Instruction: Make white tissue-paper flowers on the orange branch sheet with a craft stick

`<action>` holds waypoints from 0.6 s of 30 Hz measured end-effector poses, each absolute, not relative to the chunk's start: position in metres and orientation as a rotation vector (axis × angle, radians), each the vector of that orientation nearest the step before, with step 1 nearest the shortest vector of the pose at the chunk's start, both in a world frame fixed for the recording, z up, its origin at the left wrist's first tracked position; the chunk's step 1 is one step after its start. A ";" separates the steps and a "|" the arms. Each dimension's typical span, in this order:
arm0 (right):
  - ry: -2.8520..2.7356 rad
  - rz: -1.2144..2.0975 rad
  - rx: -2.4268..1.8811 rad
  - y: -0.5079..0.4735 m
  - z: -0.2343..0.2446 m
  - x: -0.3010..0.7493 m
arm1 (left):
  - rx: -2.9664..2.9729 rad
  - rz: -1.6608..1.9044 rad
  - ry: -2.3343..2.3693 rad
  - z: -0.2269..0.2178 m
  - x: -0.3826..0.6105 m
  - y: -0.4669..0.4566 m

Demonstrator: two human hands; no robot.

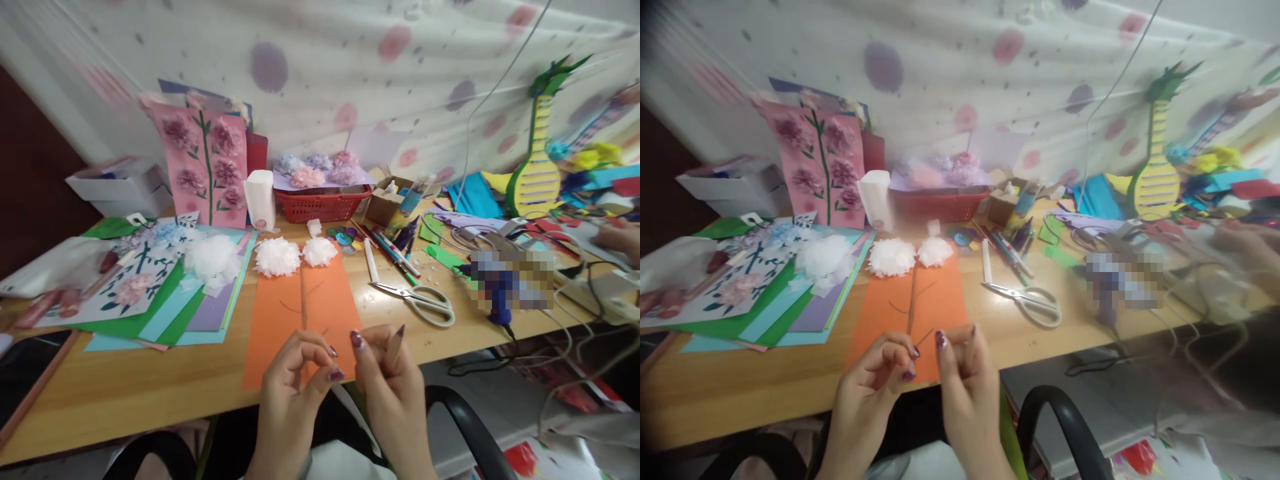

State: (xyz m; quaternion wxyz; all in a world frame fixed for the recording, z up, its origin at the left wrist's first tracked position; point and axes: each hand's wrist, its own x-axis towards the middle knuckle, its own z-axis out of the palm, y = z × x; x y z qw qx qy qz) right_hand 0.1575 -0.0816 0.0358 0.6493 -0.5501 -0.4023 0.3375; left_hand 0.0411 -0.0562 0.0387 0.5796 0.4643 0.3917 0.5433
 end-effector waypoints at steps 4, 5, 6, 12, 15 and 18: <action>-0.695 0.619 -1.192 -0.095 0.050 0.188 | 0.796 1.254 1.000 0.038 0.055 -0.068; -0.639 0.596 -1.158 -0.101 0.056 0.194 | 0.772 1.230 1.008 0.037 0.062 -0.068; -0.599 0.579 -1.128 -0.108 0.062 0.198 | 0.770 1.213 0.997 0.036 0.071 -0.067; -0.667 0.505 -1.053 -0.147 0.091 0.209 | 1.217 0.865 0.645 0.024 0.167 -0.077; -0.670 0.560 -1.125 -0.155 0.095 0.224 | 1.457 0.720 0.422 0.017 0.194 -0.090; -0.750 0.602 -1.329 -0.154 0.090 0.251 | 1.856 0.694 0.202 0.012 0.168 -0.090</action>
